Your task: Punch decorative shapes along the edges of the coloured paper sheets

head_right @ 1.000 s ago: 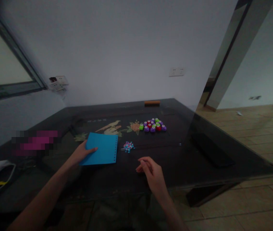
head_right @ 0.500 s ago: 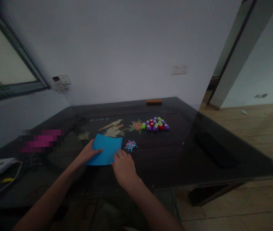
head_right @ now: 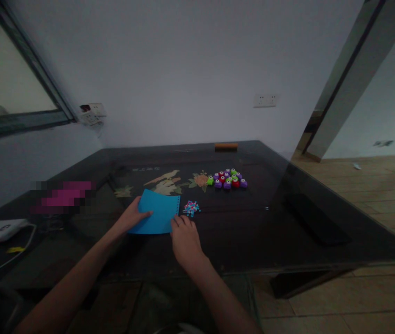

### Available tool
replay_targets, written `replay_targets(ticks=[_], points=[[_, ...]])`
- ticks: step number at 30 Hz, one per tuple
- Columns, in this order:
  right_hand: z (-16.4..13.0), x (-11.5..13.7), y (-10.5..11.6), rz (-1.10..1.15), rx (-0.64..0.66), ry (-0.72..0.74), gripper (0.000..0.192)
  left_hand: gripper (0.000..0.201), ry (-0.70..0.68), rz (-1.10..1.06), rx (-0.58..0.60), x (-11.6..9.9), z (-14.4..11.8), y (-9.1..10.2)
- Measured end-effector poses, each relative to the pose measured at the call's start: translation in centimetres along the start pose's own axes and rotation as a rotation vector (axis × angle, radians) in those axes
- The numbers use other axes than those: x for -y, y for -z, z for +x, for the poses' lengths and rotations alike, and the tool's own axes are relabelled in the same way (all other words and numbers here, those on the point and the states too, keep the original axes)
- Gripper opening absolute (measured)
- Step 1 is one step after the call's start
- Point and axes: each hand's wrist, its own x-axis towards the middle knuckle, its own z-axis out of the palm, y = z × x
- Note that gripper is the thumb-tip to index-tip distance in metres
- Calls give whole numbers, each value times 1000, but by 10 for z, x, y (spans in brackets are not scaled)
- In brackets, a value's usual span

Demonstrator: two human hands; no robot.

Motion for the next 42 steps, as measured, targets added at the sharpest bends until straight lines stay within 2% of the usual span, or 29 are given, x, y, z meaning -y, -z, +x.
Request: replay_targets(ticks=[12, 20, 22, 24, 27, 29, 31, 37, 42], points=[[-3, 0, 2, -21, 62, 34, 46, 62, -71, 61, 34, 2, 6, 0], [-4, 1, 2, -49, 27, 57, 41, 63, -87, 138, 35, 2, 4, 0], [-4, 1, 2, -58, 26, 60, 40, 68, -98, 180, 14, 0, 1, 1], [-4, 1, 4, -63, 28, 63, 40, 72, -138, 270, -61, -3, -3, 1], [-5, 2, 5, -62, 40, 70, 40, 54, -274, 499, -159, -7, -9, 1], [-5, 2, 5, -59, 37, 77, 40, 38, -352, 590, -136, -8, -11, 0], [-5, 1, 4, -60, 27, 84, 40, 29, -390, 591, -73, -8, -11, -2], [-4, -1, 2, -74, 37, 83, 39, 27, -461, 615, 61, 1, -6, -6], [-4, -1, 5, -75, 70, 101, 43, 27, -478, 633, 97, 4, -3, -6]])
